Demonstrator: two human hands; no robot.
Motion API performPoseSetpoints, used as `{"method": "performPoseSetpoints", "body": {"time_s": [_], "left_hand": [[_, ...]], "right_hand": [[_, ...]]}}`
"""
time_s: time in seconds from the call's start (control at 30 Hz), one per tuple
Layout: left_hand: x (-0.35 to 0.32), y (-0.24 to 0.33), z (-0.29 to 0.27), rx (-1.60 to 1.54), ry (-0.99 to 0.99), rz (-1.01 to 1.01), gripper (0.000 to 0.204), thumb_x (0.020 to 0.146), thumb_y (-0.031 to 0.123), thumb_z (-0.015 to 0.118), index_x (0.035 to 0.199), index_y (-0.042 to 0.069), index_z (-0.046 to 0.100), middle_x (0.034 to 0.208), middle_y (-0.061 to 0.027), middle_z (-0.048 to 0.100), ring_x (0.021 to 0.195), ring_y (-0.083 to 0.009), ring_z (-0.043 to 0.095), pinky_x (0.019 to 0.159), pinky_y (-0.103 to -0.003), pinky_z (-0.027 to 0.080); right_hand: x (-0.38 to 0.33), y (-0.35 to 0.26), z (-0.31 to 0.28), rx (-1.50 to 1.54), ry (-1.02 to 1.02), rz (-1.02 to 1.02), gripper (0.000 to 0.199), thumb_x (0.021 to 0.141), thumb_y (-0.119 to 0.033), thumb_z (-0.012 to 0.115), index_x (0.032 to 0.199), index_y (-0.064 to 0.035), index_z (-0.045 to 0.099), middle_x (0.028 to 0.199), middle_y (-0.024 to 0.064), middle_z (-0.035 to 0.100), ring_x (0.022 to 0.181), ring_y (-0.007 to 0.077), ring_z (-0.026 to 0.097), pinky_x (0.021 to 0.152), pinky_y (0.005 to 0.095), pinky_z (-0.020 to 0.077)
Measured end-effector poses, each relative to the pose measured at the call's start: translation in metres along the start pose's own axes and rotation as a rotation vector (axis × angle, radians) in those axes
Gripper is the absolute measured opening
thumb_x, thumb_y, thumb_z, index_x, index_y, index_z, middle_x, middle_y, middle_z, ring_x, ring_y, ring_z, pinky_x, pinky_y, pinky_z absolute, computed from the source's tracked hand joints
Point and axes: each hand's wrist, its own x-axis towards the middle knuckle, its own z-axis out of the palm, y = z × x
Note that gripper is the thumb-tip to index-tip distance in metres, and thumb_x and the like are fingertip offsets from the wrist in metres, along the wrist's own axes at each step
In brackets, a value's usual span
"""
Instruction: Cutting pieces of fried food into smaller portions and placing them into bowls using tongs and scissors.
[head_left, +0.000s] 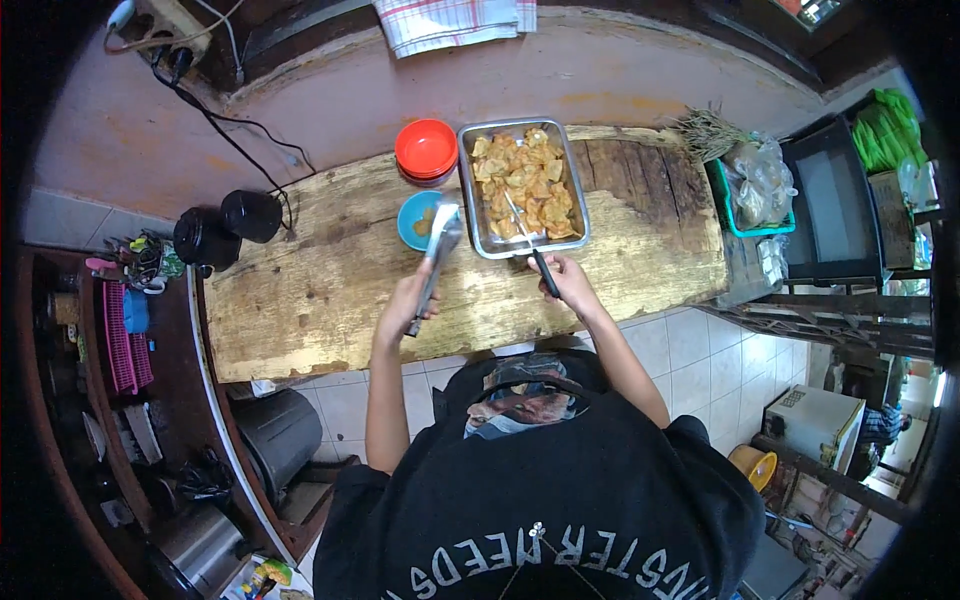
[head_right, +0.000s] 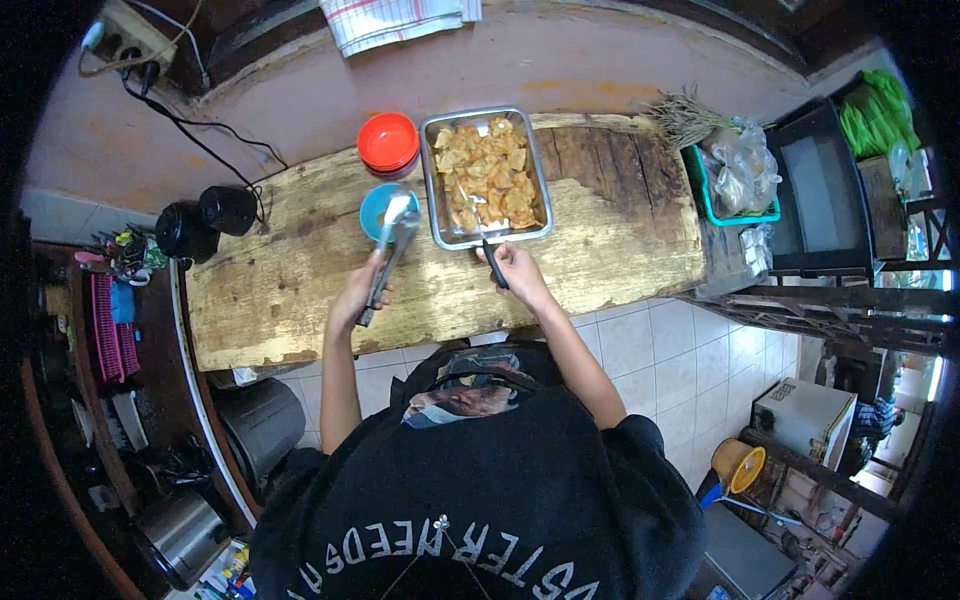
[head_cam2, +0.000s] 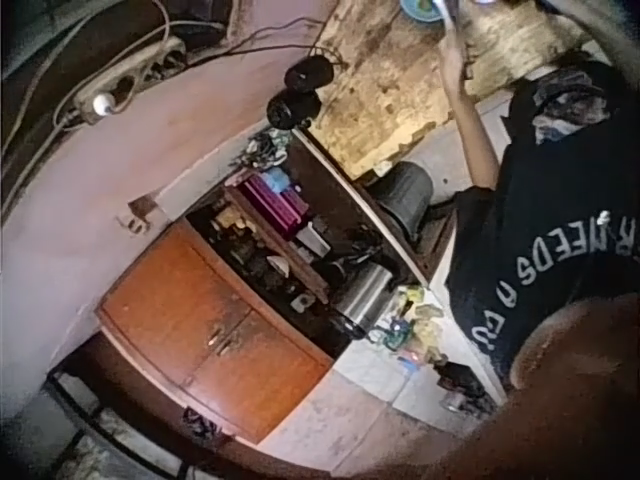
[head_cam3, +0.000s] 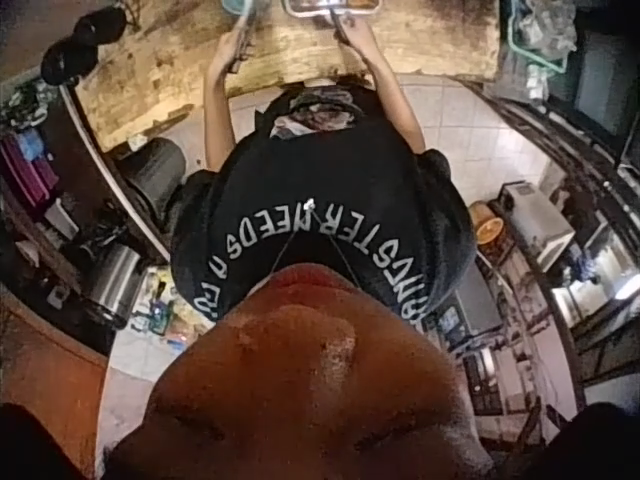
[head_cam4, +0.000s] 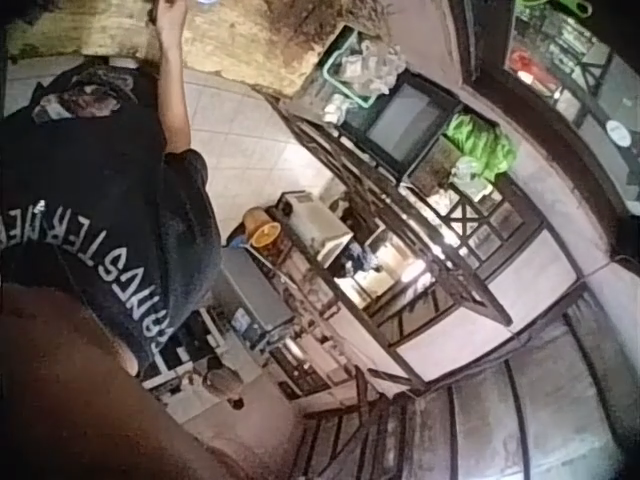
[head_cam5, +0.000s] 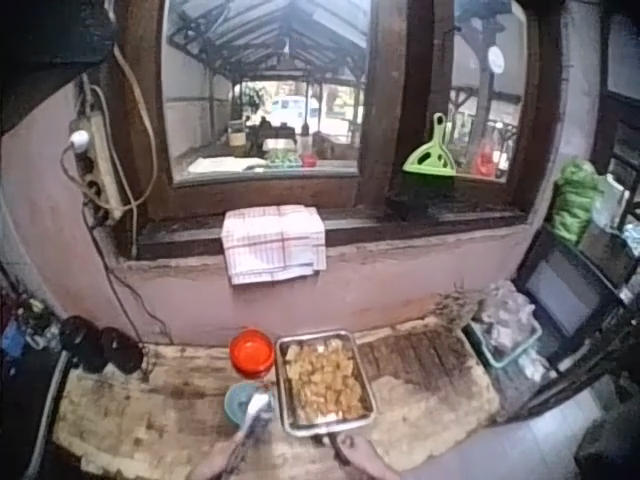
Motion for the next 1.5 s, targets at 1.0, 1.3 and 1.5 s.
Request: {"method": "performPoseSetpoints", "body": {"time_s": [1.0, 1.3, 1.5], "left_hand": [[0.094, 0.007, 0.109, -0.091, 0.076, -0.059, 0.058, 0.076, 0.056, 0.040, 0.076, -0.001, 0.050, 0.060, -0.0104, 0.055, 0.044, -0.0140, 0.053, 0.035, -0.022, 0.040], [0.090, 0.014, 0.104, -0.036, 0.076, -0.016, 0.059, 0.076, 0.056, 0.040, 0.076, -0.003, 0.050, 0.062, -0.0135, 0.056, 0.040, -0.0149, 0.052, 0.034, -0.023, 0.039], [0.086, 0.014, 0.104, -0.034, 0.070, 0.003, 0.058, 0.076, 0.054, 0.040, 0.073, -0.003, 0.051, 0.061, -0.0137, 0.057, 0.041, -0.0150, 0.053, 0.034, -0.022, 0.039]], "right_hand": [[0.009, 0.020, -0.098, 0.165, -0.031, 0.046, 0.039, 0.074, -0.043, 0.055, 0.073, -0.0081, 0.037, 0.050, -0.0001, 0.038, 0.036, 0.0085, 0.040, 0.031, 0.0214, 0.0301], [0.024, 0.010, -0.096, 0.146, -0.071, 0.020, 0.036, 0.075, -0.038, 0.056, 0.074, -0.0072, 0.038, 0.053, -0.0011, 0.036, 0.039, 0.0077, 0.039, 0.032, 0.0215, 0.0306], [0.024, 0.013, -0.097, 0.144, -0.092, 0.026, 0.035, 0.075, -0.038, 0.056, 0.073, -0.0071, 0.039, 0.054, -0.0014, 0.035, 0.040, 0.0072, 0.039, 0.033, 0.0207, 0.0305]]}}
